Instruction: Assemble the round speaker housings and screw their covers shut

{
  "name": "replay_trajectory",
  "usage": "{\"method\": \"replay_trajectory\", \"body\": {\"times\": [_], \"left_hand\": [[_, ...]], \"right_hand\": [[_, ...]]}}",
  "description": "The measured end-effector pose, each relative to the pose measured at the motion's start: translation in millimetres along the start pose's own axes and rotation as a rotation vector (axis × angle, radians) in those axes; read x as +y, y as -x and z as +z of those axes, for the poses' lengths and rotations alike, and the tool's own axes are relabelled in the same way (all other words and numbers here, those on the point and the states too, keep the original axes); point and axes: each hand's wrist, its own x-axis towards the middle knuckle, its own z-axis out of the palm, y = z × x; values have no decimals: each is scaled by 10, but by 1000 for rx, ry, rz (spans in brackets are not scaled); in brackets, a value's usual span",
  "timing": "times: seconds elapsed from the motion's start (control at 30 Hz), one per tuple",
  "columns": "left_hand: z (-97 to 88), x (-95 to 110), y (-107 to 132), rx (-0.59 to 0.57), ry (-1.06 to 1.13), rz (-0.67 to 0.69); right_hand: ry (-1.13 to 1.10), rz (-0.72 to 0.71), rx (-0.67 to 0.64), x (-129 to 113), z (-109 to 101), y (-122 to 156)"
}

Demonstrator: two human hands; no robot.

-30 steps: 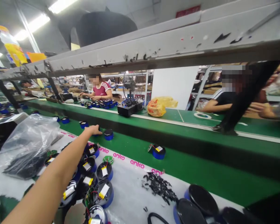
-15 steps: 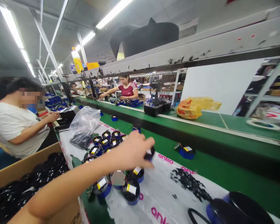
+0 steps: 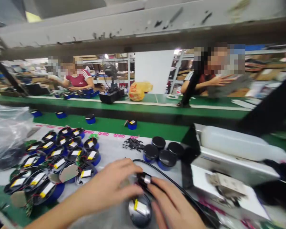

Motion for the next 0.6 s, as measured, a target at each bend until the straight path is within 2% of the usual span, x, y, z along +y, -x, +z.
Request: {"method": "replay_trajectory", "body": {"times": [0.03, 0.1, 0.17, 0.2, 0.23, 0.27, 0.33, 0.4, 0.43, 0.5, 0.57, 0.6], "left_hand": [[-151, 47, -69, -7, 6, -39], [-297, 105, -210, -87, -21, -67], [-272, 125, -322, -256, -38, -43], [-225, 125, -358, -353, -37, -21], [-173, 120, -378, -435, -33, 0], [-126, 112, -383, -494, -29, 16], [-68, 82, -354, -558, -21, 28], [-59, 33, -299, -601, -9, 22], [-62, 3, -270, -617, -1, 16], [-58, -66, -221, -619, 29, 19], [-25, -131, -190, -581, 78, 41], [3, -157, -181, -556, 102, 53]], "right_hand": [[-39, 24, 43, -68, -93, -57], [-27, 138, 165, -75, -350, -153], [157, 310, 330, 111, -686, -233], [288, 354, 393, 265, -863, -270], [395, 346, 398, 448, -1032, -308], [460, 335, 352, 651, -1179, -345], [454, 323, 134, 1073, -1374, -415], [382, 318, -191, 1439, -1432, -476], [351, 323, -262, 1574, -1428, -503], [313, 331, -322, 1714, -1406, -546], [330, 343, -258, 1658, -1405, -558], [327, 360, -185, 1557, -1409, -545]]}}
